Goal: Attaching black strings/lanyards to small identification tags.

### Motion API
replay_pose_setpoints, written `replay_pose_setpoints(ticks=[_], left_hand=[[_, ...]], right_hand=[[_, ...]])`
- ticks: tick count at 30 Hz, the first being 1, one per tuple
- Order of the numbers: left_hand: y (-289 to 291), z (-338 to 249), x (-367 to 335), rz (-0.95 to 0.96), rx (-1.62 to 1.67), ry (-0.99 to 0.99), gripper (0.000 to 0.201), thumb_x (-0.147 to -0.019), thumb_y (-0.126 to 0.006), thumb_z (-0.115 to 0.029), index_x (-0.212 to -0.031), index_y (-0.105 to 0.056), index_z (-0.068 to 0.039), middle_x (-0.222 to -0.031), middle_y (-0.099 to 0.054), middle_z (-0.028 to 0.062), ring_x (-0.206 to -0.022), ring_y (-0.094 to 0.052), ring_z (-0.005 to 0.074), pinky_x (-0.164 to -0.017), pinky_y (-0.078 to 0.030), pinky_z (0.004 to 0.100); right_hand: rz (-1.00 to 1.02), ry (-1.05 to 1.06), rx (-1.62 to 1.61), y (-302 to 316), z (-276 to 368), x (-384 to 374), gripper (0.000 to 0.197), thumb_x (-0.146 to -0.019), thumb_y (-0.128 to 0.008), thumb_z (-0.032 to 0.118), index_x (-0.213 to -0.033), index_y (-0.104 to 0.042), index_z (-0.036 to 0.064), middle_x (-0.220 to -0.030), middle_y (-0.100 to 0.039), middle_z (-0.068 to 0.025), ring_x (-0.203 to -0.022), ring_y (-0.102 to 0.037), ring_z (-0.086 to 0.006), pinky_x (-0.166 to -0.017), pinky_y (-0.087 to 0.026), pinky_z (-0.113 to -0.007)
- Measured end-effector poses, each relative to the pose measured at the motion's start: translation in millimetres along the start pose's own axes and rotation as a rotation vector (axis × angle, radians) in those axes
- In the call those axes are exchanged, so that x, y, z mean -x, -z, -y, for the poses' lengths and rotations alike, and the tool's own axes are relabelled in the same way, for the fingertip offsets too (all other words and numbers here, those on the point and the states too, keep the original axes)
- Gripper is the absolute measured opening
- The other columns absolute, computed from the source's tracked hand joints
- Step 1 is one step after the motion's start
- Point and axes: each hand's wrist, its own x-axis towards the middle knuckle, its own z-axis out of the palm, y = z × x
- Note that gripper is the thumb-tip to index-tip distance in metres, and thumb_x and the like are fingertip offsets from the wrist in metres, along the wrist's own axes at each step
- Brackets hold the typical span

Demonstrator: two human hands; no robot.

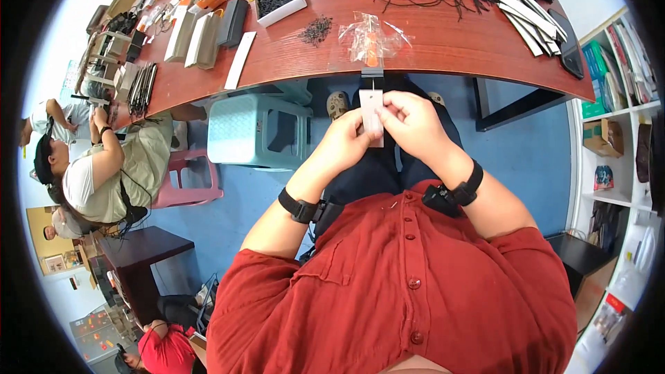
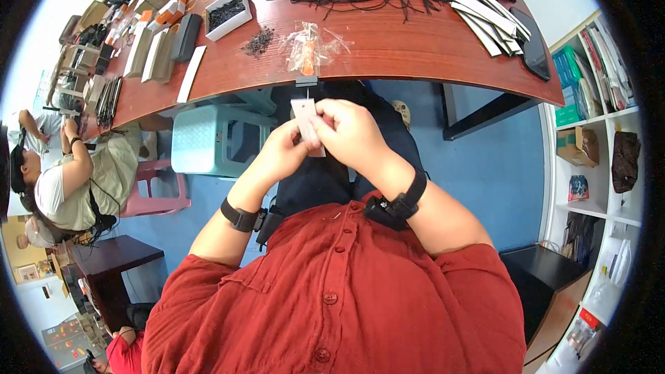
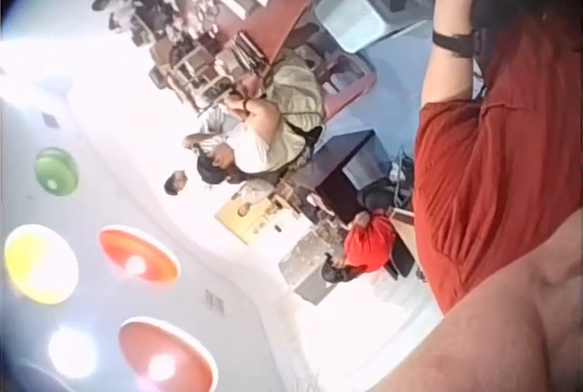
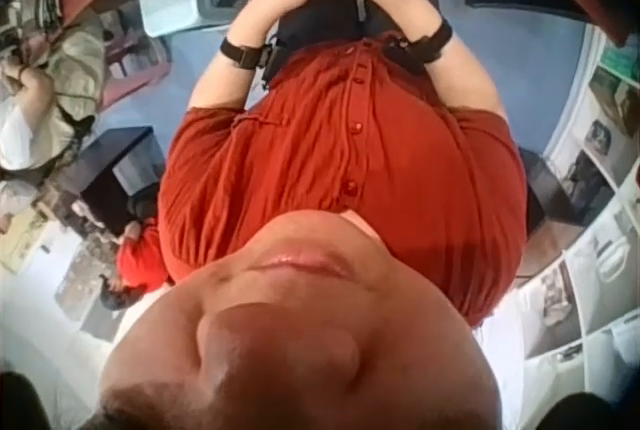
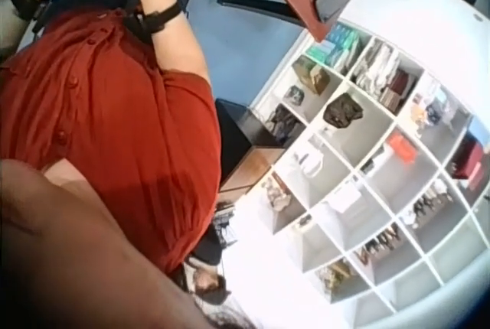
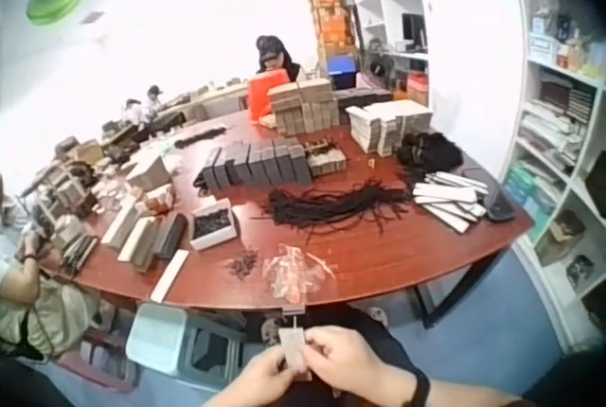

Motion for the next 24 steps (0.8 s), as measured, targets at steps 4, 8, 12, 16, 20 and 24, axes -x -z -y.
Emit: replay_pose_setpoints(ticks=[4,8,12,16,20,24], left_hand=[[1,11,-17,-0.017,0.036,0.001,0.029,-0.095,-0.052,-0.022,-0.107,-0.059,0.002,-0.103,-0.063,0.0147,-0.096,-0.060,0.0218,-0.084,-0.047,0.0328],[1,25,-24,-0.031,-0.019,-0.034,0.031,-0.095,-0.052,-0.025,-0.108,-0.060,0.002,-0.106,-0.061,0.0166,-0.097,-0.060,0.0240,-0.085,-0.046,0.0337],[0,25,-33,-0.074,0.090,-0.041,0.026,-0.096,-0.051,-0.023,-0.101,-0.061,0.000,-0.082,-0.058,0.0019,-0.077,-0.052,0.0110,-0.072,-0.045,0.0279],[4,13,-37,-0.140,-0.209,-0.062,0.032,-0.092,-0.053,-0.027,-0.100,-0.062,0.003,-0.095,-0.063,0.0201,-0.092,-0.060,0.0325,-0.082,-0.046,0.0377],[6,8,-23,-0.209,-0.405,-0.108,0.027,-0.090,-0.056,-0.023,-0.100,-0.062,0.002,-0.091,-0.060,0.0193,-0.089,-0.060,0.0334,-0.081,-0.047,0.0393],[10,7,-3,-0.348,-0.334,-0.109,0.029,-0.088,-0.060,-0.016,-0.112,-0.057,-0.001,-0.104,-0.057,0.0184,-0.089,-0.059,0.0310,-0.081,-0.048,0.0380]], right_hand=[[0.004,0.013,0.106,8,-10,-7,0.012,-0.081,-0.062,0.011,-0.084,-0.061,0.0000,-0.070,-0.056,-0.0126,-0.059,-0.053,-0.0203,-0.057,-0.043,-0.032],[0.002,-0.043,0.115,7,-9,-10,0.015,-0.081,-0.062,0.013,-0.082,-0.060,-0.0010,-0.072,-0.058,-0.0140,-0.062,-0.056,-0.0233,-0.058,-0.044,-0.032],[0.064,-0.020,0.388,20,6,-22,0.017,-0.082,-0.064,0.017,-0.080,-0.063,0.0004,-0.069,-0.059,-0.0085,-0.060,-0.054,-0.0167,-0.056,-0.043,-0.030],[-0.160,-0.045,0.570,65,26,-45,0.023,-0.080,-0.064,0.027,-0.077,-0.061,0.0043,-0.072,-0.061,-0.0125,-0.070,-0.062,-0.0287,-0.063,-0.048,-0.038],[-0.328,-0.126,0.887,124,20,-95,0.027,-0.080,-0.065,0.028,-0.087,-0.059,0.0032,-0.082,-0.064,-0.0138,-0.081,-0.062,-0.0310,-0.072,-0.049,-0.040],[-0.298,-0.219,1.020,142,-5,-118,0.024,-0.078,-0.064,0.025,-0.082,-0.060,0.0018,-0.084,-0.065,-0.0176,-0.085,-0.062,-0.0347,-0.077,-0.049,-0.043]])
